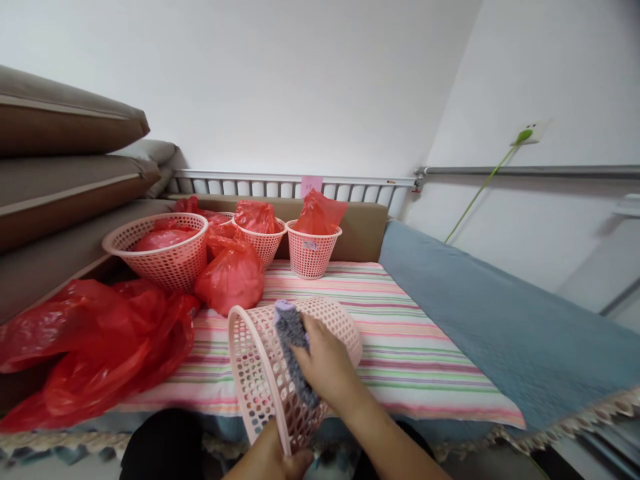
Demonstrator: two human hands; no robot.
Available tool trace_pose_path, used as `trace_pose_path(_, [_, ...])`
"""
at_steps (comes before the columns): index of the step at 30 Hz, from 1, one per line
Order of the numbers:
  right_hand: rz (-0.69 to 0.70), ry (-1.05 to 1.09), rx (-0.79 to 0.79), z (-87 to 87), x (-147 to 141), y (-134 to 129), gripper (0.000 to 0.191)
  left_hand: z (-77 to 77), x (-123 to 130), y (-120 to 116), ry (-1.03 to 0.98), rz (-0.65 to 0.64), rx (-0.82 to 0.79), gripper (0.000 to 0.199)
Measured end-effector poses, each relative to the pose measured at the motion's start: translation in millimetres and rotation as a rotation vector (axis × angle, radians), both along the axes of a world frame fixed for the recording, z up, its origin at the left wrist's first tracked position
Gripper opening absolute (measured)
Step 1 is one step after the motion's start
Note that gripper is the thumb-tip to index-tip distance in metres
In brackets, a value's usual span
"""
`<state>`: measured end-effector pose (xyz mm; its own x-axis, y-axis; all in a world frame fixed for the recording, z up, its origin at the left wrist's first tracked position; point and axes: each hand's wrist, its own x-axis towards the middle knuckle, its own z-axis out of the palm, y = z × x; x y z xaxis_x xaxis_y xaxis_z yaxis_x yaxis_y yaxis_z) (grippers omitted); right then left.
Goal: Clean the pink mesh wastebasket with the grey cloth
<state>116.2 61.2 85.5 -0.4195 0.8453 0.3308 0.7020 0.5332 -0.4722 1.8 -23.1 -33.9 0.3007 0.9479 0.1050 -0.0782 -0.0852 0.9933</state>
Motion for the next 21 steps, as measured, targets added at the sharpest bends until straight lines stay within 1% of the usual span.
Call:
trace_pose_path(3, [-0.207, -0.080, -0.015, -13.0, 32.4, 45.8, 0.035, 5.3, 0.0, 0.6, 0.052, -0.023, 0.015, 0.068])
trace_pose_path(6, [-0.453, -0.148, -0.109, -26.2, 70.5, 85.9, 0.033, 8.0, -0.4, -1.1, 0.093, -0.048, 0.025, 0.066])
trace_pose_path(8, [-0.558, -0.191, -0.166, -32.8, 89.4, 100.4, 0.033, 9.1, -0.8, -1.8, 0.080, -0.080, 0.029, 0.065])
trace_pose_path(9, [-0.582, -0.206, -0.176, -35.0, 95.0, 103.0, 0.034, 10.7, -1.0, -1.7, 0.056, -0.097, 0.027, 0.067])
trace_pose_path(11, [-0.584, -0.221, -0.152, -37.6, 97.3, 100.2, 0.035, 19.0, -1.3, -0.5, -0.016, -0.112, 0.004, 0.072])
trace_pose_path(12, [-0.567, -0.221, -0.124, -38.0, 94.4, 95.9, 0.035, 26.1, -1.3, 0.3, -0.059, -0.101, -0.010, 0.074])
trace_pose_path(14, [-0.519, -0.211, -0.066, -36.8, 82.7, 84.2, 0.037, 44.6, -1.4, 1.9, -0.126, -0.033, -0.045, 0.076])
trace_pose_path(15, [-0.485, -0.200, -0.048, -35.2, 74.8, 77.5, 0.038, 54.4, -1.4, 2.4, -0.140, 0.030, -0.047, 0.075])
trace_pose_path(17, [-0.407, -0.162, -0.035, -29.8, 57.3, 62.6, 0.039, 69.4, -1.2, 2.6, -0.128, 0.105, -0.073, 0.070])
trace_pose_path(18, [-0.362, -0.133, -0.037, -25.9, 48.0, 53.9, 0.039, 72.9, -0.9, 2.5, -0.123, 0.124, -0.079, 0.068])
trace_pose_path(19, [-0.309, -0.099, -0.040, -21.2, 38.5, 44.1, 0.038, 72.9, -0.3, 2.5, -0.119, 0.129, -0.082, 0.066])
trace_pose_path(21, [-0.176, -0.027, -0.040, -10.7, 19.5, 21.4, 0.036, 63.4, 1.8, 4.0, -0.138, 0.133, -0.065, 0.064])
